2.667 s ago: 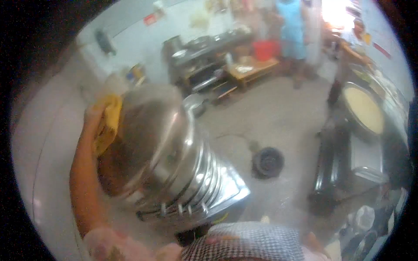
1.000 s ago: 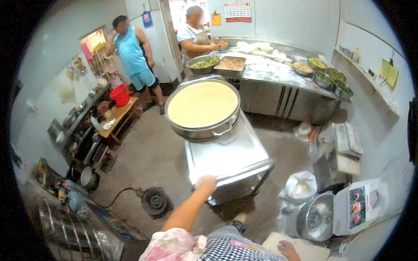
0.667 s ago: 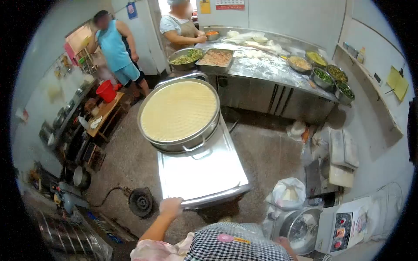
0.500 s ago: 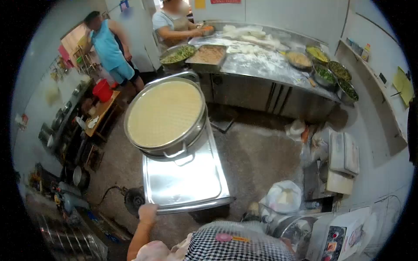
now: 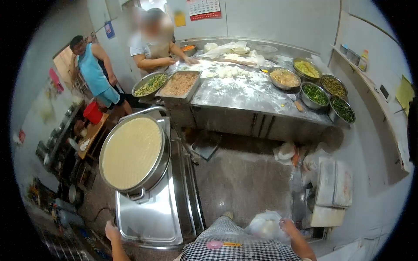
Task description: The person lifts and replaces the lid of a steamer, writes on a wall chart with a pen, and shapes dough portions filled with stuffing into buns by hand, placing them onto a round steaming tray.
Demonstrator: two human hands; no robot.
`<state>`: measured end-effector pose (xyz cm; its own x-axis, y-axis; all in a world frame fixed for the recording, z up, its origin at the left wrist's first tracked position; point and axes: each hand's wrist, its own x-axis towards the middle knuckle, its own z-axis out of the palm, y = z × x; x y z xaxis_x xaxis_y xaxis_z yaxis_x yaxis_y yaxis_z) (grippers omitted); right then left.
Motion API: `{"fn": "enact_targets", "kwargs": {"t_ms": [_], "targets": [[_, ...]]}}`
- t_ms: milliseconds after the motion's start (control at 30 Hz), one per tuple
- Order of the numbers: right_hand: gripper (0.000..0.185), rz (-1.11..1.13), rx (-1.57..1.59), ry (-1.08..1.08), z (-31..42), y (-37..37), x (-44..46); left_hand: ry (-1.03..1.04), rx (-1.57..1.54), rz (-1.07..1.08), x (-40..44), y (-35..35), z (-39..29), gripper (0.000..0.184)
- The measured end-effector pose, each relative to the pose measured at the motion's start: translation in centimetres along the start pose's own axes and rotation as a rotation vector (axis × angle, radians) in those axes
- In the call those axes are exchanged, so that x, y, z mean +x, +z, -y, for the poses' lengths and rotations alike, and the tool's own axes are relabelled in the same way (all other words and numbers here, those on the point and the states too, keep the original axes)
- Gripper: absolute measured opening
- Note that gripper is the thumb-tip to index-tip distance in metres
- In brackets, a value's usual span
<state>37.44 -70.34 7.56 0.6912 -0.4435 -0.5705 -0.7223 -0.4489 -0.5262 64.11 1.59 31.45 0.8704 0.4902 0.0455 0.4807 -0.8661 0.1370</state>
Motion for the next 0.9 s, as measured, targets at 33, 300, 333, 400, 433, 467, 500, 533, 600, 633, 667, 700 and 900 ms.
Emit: {"fn": "enact_targets", "kwargs": {"t_ms": [33, 300, 333, 400, 433, 467, 500, 533, 600, 633, 667, 700, 900], "targets": [[0.034, 0.045, -0.056, -0.134, 1.6, -0.9, 1.7, 0.102, -0.146, -0.172, 0.0, -0.3, -3.2, 0.019], [0.038, 0.189, -0.282, -0.353, 20.3, -8.9, 13.4, 0.885, -0.364, -0.228, 3.6, 6.7, -32.4, 0.029], [0.038, 0.219, -0.321, -0.345, 23.3, -10.7, 14.1, 0.925, -0.438, -0.224, 3.8, 8.5, -35.8, 0.025], [0.039, 0.154, -0.378, -0.389, 26.9, -13.9, 17.3, 0.998, -0.521, -0.142, 3.6, 9.8, -43.4, 0.021], [0.039, 0.075, -0.395, -0.431, 27.8, -15.0, 18.8, 1.062, -0.581, -0.107, 3.6, 10.5, -46.8, 0.023], [0.039, 0.002, -0.411, -0.474, 28.6, -15.9, 20.1, 1.105, -0.538, -0.025, 3.6, 11.2, -49.9, 0.026], [0.038, -0.037, -0.372, -0.463, 30.8, -17.8, 20.8, 1.155, -0.569, 0.000, 3.6, 12.5, -52.7, 0.027], [0.038, -0.073, -0.334, -0.455, 33.2, -20.0, 21.3, 1.202, -0.588, 0.051, 3.5, 12.3, -56.2, 0.028], [0.041, -0.152, -0.289, -0.488, 35.6, -23.1, 23.8, 1.297, -0.645, 0.089, 3.4, 14.3, -61.6, 0.031], [0.042, -0.212, -0.331, -0.530, 35.9, -24.3, 25.8, 1.338, -0.653, 0.104, 3.4, 14.8, -64.3, 0.032], [0.043, -0.274, -0.373, -0.573, 35.8, -25.3, 28.0, 1.348, -0.659, 0.102, 3.4, 15.4, -66.8, 0.034], [0.044, -0.334, -0.415, -0.618, 35.9, -26.4, 30.2, 1.356, -0.665, 0.100, 3.4, 16.1, -69.2, 0.035], [0.050, -0.381, -0.470, -0.749, 40.0, -32.8, 41.4, 1.040, -0.600, 0.078, 7.4, 19.1, -79.5, 0.045]]}}
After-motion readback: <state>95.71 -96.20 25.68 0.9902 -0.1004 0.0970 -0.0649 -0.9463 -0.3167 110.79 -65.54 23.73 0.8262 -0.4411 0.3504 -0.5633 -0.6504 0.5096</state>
